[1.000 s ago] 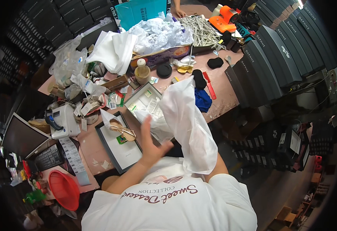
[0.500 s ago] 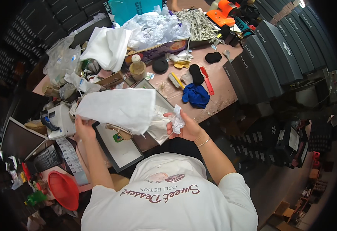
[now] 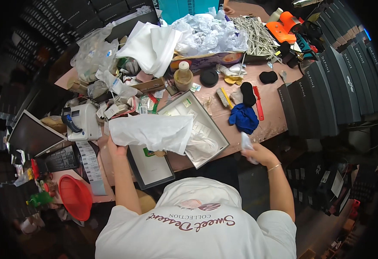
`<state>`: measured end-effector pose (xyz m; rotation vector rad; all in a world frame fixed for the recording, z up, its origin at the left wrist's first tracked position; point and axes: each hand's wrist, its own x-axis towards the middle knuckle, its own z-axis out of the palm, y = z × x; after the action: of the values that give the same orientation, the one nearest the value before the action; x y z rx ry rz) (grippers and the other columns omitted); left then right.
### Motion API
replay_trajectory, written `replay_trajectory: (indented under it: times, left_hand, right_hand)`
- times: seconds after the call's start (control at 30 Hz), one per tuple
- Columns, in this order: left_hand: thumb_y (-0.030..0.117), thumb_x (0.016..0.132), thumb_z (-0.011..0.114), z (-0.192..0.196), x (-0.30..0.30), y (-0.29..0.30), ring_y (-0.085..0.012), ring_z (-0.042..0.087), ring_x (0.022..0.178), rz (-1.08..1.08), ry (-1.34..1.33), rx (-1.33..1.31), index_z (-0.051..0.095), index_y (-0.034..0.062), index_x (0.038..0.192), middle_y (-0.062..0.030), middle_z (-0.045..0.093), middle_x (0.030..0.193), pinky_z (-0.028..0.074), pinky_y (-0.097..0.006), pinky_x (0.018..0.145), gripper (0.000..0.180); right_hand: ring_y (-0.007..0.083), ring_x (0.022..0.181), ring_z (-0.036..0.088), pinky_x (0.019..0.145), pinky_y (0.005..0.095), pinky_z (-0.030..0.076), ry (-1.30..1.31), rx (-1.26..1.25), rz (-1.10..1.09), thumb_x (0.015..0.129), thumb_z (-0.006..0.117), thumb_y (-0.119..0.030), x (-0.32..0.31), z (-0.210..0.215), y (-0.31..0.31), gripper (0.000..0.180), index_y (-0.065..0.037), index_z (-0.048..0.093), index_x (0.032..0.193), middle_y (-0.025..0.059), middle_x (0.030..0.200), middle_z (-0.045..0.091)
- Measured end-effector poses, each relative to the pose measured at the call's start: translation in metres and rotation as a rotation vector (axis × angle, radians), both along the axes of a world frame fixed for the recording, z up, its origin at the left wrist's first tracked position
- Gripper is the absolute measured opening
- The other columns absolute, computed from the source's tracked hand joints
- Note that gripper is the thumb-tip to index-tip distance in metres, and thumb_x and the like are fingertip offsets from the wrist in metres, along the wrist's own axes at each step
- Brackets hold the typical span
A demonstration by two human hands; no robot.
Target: Packing high-heeled shoes into a shoebox with protective paper.
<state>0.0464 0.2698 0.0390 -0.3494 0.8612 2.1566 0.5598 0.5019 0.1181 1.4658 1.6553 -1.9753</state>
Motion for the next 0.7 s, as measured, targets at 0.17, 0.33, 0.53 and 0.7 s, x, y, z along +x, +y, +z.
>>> replay_trajectory:
  times: [0.17, 0.33, 0.53, 0.7]
  left_hand:
    - [0.018, 0.093, 0.047, -0.003, 0.016, 0.010, -0.0252, 0.059, 0.106, 0.023, -0.200, 0.030, 0.057, 0.0015, 0.114, -0.0119, 0.061, 0.115, 0.047, -0.041, 0.094, 0.028]
    - [0.018, 0.093, 0.049, 0.028, 0.043, 0.051, -0.0243, 0.059, 0.105, 0.032, -0.189, -0.019, 0.057, 0.0022, 0.114, -0.0104, 0.062, 0.113, 0.048, -0.041, 0.094, 0.027]
    - [0.021, 0.094, 0.050, 0.075, 0.074, 0.065, -0.0252, 0.058, 0.106, -0.125, -0.086, -0.014, 0.055, 0.0030, 0.117, -0.0096, 0.060, 0.117, 0.048, -0.040, 0.093, 0.030]
    - [0.023, 0.094, 0.051, 0.103, 0.118, 0.058, -0.0228, 0.058, 0.104, -0.468, 0.100, 0.001, 0.055, 0.0025, 0.114, -0.0098, 0.061, 0.112, 0.048, -0.038, 0.090, 0.029]
  right_hand:
    - [0.0208, 0.087, 0.060, 0.069, 0.0321, 0.050, -0.650, 0.745, -0.850, 0.070, 0.078, -0.022, 0.191, -0.063, 0.012, 0.068, 0.005, 0.042, 0.121, 0.0155, 0.103, 0.060]
    - [0.0253, 0.122, 0.045, 0.097, 0.0363, 0.042, 0.054, 0.752, -0.418, 0.071, 0.076, -0.012, 0.026, -0.018, -0.014, 0.088, -0.001, 0.024, 0.142, 0.0202, 0.141, 0.033]
    - [0.0384, 0.130, 0.030, 0.104, 0.0436, 0.030, 0.326, 1.432, 0.082, 0.067, 0.079, -0.020, -0.179, 0.062, -0.047, 0.093, -0.011, 0.027, 0.143, 0.0234, 0.142, 0.026]
    - [0.0344, 0.097, 0.060, 0.085, 0.0388, 0.047, 0.538, 0.897, 0.446, 0.075, 0.055, -0.006, -0.204, 0.029, -0.070, 0.059, -0.013, 0.047, 0.132, 0.0230, 0.107, 0.061]
